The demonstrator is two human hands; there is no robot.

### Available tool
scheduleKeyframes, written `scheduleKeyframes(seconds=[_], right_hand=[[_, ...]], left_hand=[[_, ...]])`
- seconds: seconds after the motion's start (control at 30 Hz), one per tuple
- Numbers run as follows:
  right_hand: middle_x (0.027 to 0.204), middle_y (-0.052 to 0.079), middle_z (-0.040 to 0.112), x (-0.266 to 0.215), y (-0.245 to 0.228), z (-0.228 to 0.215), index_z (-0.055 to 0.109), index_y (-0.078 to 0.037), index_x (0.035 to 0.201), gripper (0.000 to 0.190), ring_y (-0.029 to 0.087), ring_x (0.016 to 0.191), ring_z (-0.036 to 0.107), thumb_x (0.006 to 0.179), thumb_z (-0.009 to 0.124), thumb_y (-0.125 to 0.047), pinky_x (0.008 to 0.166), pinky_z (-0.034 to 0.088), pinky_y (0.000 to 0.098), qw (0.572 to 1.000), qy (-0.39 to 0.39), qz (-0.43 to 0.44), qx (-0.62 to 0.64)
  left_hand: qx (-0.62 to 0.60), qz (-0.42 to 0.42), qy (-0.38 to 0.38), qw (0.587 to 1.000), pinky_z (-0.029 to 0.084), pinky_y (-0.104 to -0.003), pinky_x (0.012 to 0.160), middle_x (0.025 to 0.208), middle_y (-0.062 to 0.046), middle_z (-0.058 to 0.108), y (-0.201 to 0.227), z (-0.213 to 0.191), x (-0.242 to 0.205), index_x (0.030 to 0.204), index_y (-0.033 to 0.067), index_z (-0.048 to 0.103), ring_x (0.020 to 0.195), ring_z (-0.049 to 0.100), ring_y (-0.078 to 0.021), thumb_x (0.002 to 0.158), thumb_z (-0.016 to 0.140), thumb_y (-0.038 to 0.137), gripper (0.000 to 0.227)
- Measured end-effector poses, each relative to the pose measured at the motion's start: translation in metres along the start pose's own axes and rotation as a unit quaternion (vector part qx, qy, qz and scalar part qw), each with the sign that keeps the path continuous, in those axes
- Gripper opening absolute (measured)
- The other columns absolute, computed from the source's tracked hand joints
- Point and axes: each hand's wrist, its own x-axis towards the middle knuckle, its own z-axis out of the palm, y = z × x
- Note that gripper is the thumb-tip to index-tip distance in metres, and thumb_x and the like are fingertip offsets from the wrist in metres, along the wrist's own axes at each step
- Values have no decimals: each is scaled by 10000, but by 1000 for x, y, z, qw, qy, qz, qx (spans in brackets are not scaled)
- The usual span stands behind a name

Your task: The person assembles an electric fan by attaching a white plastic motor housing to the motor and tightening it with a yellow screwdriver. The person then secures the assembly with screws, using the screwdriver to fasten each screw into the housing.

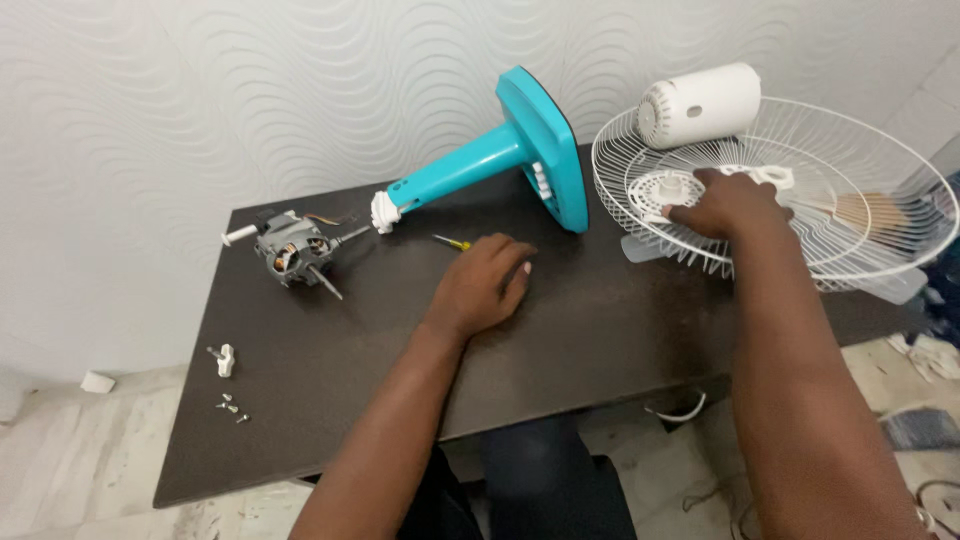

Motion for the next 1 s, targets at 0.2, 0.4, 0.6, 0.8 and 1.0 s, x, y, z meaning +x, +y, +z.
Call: scheduleKeyframes(seconds=[0.2,0.4,0.6,0.8,1.0], right_hand=[[1607,145,405,-5,6,2,491,-392,1520,769,481,1462,356,852,614,-754,1149,289,727,998,16,-49,-48],[1485,121,551,-3,14,11,622,-371,1426,688,457,1379,466,848,648,-741,1126,332,698,995,44,-68,-52],[1287,100,697,-3,16,14,716,-312,1324,615,359,1212,631,820,734,-664,1055,442,626,994,71,-82,-26],[981,130,761,-6,21,18,792,-157,1057,457,305,927,721,741,867,-479,897,550,504,982,128,-111,87],[806,188,717,-11,34,5,732,-26,871,365,259,673,693,766,884,-342,663,575,402,940,243,-151,187]], left_hand=[[15,-6,-15,1000,535,-442,810,1021,-116,643,-2,0,-1,1131,67,677,952,647,-331,919,693,101,215],[17,41,-11,999,535,-444,819,1016,-107,649,1,0,-2,1108,78,685,951,644,-325,925,691,77,183],[3,83,-46,995,532,-447,824,1020,-116,642,10,10,5,1120,48,676,939,641,-318,901,692,72,221],[-11,118,-35,992,536,-438,832,1045,-116,640,14,19,2,1122,41,666,951,639,-323,913,681,86,214],[-3,66,-36,997,540,-438,800,1001,-104,640,11,18,-1,1094,65,678,934,646,-315,916,678,84,179]])
